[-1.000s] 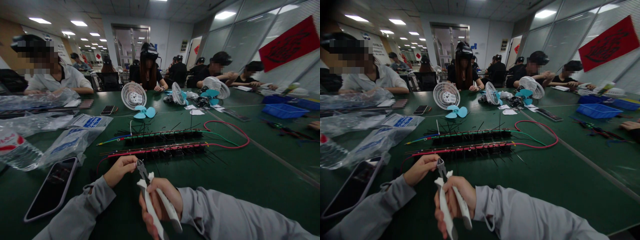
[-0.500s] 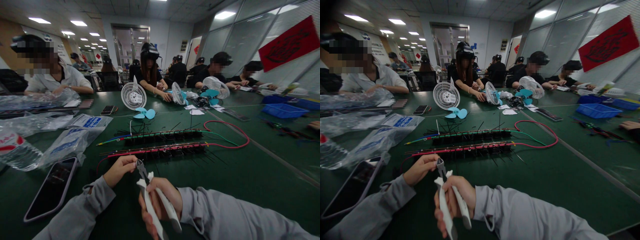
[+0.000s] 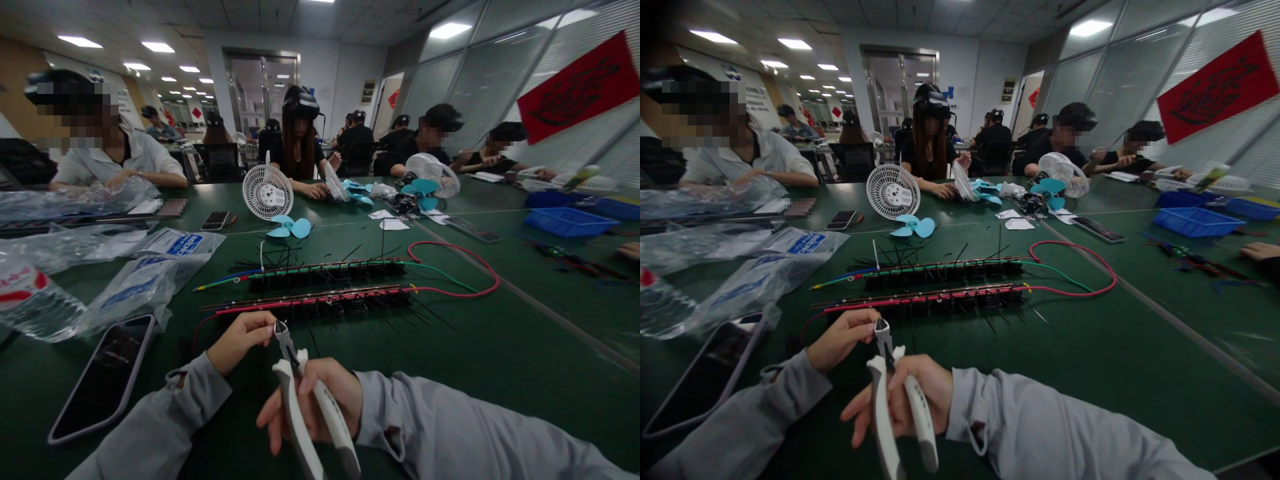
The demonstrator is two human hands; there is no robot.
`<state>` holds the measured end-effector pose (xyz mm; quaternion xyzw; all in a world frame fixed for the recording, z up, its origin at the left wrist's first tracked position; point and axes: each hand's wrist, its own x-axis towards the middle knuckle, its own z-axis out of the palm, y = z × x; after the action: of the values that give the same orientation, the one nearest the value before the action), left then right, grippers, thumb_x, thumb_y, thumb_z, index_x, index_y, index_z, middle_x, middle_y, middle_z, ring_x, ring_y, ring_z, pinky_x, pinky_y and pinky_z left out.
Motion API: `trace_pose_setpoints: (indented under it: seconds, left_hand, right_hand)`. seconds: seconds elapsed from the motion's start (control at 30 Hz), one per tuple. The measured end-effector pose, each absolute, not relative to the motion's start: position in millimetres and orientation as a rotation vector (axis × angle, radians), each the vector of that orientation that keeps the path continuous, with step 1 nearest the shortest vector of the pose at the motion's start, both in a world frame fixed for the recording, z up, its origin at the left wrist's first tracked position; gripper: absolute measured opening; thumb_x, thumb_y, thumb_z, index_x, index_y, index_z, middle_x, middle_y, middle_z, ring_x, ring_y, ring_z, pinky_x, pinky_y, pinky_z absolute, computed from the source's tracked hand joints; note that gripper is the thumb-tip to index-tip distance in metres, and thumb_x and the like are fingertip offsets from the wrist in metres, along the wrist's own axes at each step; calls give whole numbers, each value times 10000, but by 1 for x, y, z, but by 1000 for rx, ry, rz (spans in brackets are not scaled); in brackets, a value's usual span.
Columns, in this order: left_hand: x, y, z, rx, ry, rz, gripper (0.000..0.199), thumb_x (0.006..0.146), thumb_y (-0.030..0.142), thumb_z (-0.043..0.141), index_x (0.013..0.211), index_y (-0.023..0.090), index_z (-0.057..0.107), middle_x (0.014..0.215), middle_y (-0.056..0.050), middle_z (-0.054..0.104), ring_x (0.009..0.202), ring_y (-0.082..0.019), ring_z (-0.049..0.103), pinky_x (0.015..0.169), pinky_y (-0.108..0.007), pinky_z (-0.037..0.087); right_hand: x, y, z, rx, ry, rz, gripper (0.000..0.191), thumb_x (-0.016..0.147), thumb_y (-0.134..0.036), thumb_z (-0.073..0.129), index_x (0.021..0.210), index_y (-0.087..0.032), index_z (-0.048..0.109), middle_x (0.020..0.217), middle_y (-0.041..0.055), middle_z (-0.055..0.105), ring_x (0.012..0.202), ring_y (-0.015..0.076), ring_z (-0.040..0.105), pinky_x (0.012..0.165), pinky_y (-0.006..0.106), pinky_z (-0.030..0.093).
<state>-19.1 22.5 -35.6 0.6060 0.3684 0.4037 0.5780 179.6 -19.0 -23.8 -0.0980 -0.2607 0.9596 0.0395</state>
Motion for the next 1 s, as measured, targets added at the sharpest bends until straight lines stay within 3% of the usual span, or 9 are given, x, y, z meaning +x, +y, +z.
trace_pose_setpoints:
  seconds: [0.1, 0.3, 0.6, 1.0]
  left_hand:
    - [-18, 22, -34, 1418, 861, 946, 199, 782, 322, 621, 758, 125, 642, 649, 5, 525, 571, -100, 420, 553, -218, 323]
    - [-19, 22, -34, 1421, 858, 942, 192, 791, 310, 613, 748, 124, 626, 652, 3, 525, 569, -97, 424, 549, -214, 318]
    - [-18, 23, -35, 1450, 882, 914, 223, 784, 333, 615, 733, 117, 633, 626, 9, 508, 572, -103, 418, 551, -219, 313]
    - [-19, 23, -35, 1461, 886, 913, 252, 778, 358, 617, 698, 118, 622, 606, 6, 497, 579, -111, 422, 555, -224, 322]
  right_hand:
    - [180, -17, -25, -243, -830, 3006, 692, 536, -353, 341, 1077, 27, 546, 865, 180, 642, 573, 137, 561, 504, 229, 330]
    - [180, -16, -27, -255, -775, 3056, 732, 531, -340, 324, 1130, 46, 490, 892, 203, 634, 617, 158, 580, 578, 256, 392]
    - [179, -16, -29, -281, -806, 3018, 695, 528, -331, 331, 1072, 56, 527, 798, 190, 641, 623, 191, 606, 546, 266, 388]
    - [180, -17, -30, -330, -863, 2967, 652, 536, -359, 324, 990, 45, 559, 732, 168, 623, 583, 166, 579, 507, 249, 351]
